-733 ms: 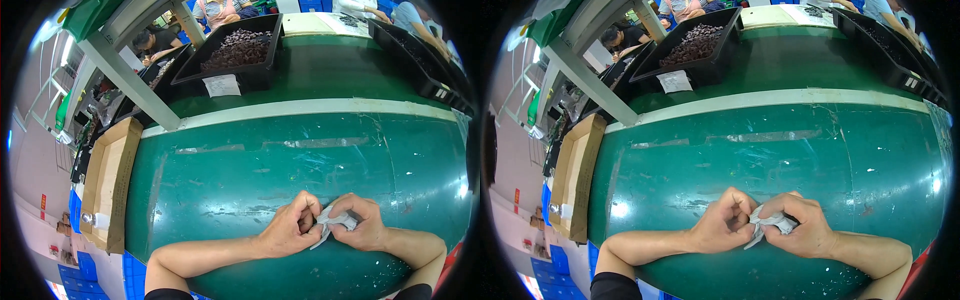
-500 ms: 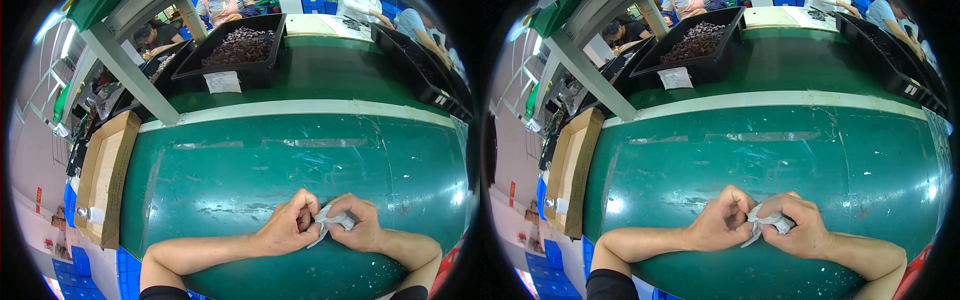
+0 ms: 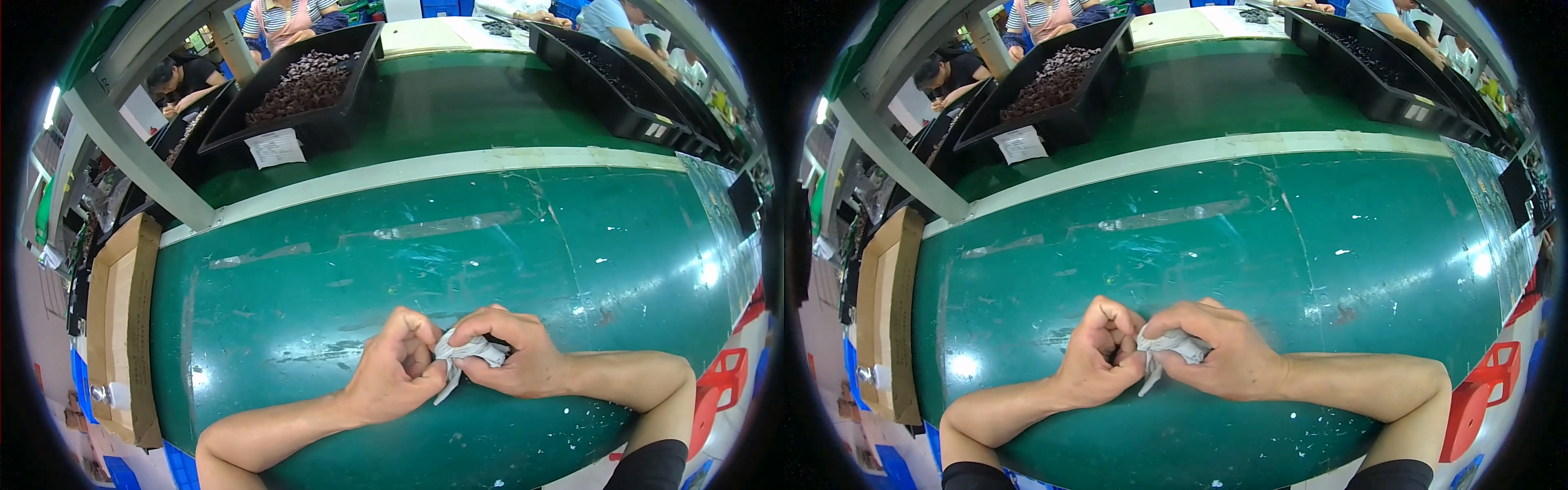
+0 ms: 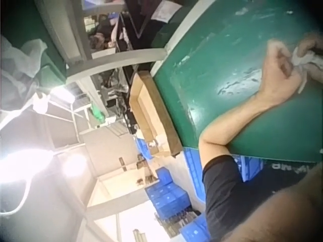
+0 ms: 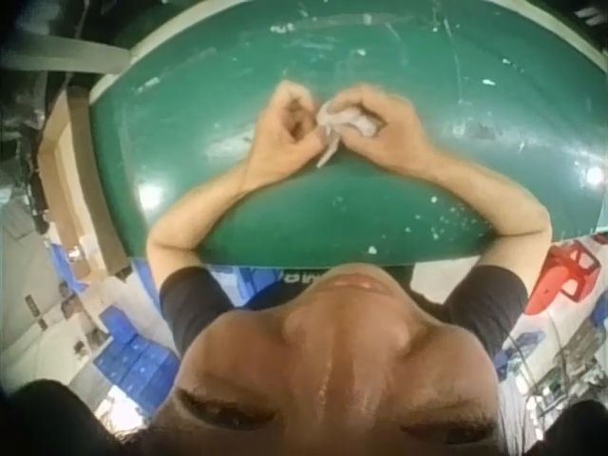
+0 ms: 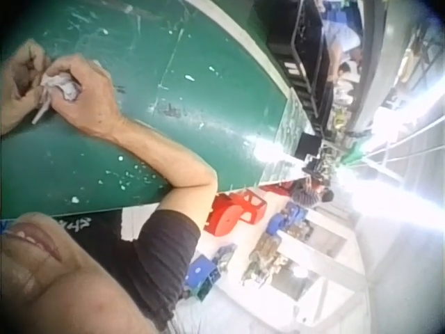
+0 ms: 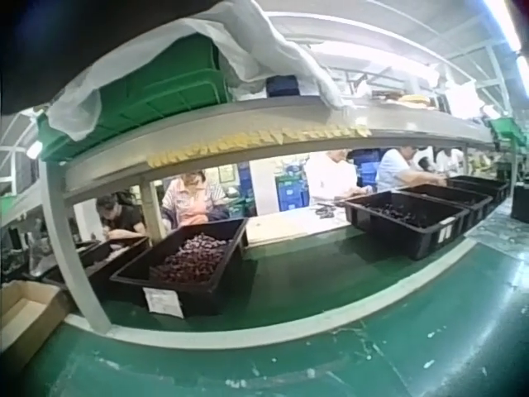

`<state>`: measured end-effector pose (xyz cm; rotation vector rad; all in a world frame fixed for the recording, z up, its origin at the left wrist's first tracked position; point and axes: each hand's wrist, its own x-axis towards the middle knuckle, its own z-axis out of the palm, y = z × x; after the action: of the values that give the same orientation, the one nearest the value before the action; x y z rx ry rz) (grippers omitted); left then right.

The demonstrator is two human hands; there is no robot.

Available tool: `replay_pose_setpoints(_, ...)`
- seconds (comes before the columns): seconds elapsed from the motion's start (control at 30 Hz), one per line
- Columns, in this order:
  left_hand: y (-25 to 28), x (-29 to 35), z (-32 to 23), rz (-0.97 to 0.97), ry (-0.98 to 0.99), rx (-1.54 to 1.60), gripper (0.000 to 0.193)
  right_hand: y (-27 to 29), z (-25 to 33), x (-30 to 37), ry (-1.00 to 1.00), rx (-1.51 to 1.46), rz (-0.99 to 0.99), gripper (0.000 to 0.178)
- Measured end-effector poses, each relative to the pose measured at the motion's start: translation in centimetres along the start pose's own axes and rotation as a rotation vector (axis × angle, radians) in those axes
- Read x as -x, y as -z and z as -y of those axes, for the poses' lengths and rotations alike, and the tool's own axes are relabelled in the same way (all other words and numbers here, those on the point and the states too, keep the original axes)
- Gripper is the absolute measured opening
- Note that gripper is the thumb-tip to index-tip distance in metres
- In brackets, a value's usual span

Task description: The person folds and twists a piece of cloth into a long strip on the work table by hand. They then stand up, walk across the workshop floor, and approach coworkers standing near another table.

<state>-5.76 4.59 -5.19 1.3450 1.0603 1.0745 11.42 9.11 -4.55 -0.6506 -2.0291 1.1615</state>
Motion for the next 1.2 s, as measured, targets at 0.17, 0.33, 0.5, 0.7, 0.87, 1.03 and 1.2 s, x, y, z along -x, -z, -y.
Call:
replay_pose_setpoints(0.17,0.1,0.5,0.1,0.012,0.001,-0.035,0.028,-0.2,0.2,0.2,-0.024,-0.058,-0.012,0.025)
replay_pose_setpoints(0.33,-0.3,0.8,0.3,-0.014,0.009,-0.019,0.028,-0.2,0.4,0.5,-0.121,-0.146,0.017,0.024)
replay_pose_setpoints(0.5,-0.2,0.3,1.0,0.004,0.001,-0.058,0.03,0.1,-0.4,0.0,-0.262,-0.333,0.032,0.022)
replay_pose_setpoints(0.7,0.0,0.2,-0.9,0.037,-0.036,-0.017,0.033,0.6,0.5,-0.6,-0.332,-0.409,-0.008,0.018)
replay_pose_setpoints(0.87,0.1,0.0,-0.3,0.032,-0.021,-0.039,0.041,0.4,-0.5,-1.0,-0.217,-0.289,0.026,0.019)
replay_pose_setpoints(1.03,0.2,0.4,-0.1,0.042,-0.025,-0.12,0.038,0.1,-0.3,-0.4,-0.273,-0.347,0.06,0.02)
replay_pose_setpoints(1.2,0.4,0.4,1.8,0.003,-0.101,-0.111,0.026,0.5,-1.0,-0.2,-0.203,-0.379,0.121,0.025)
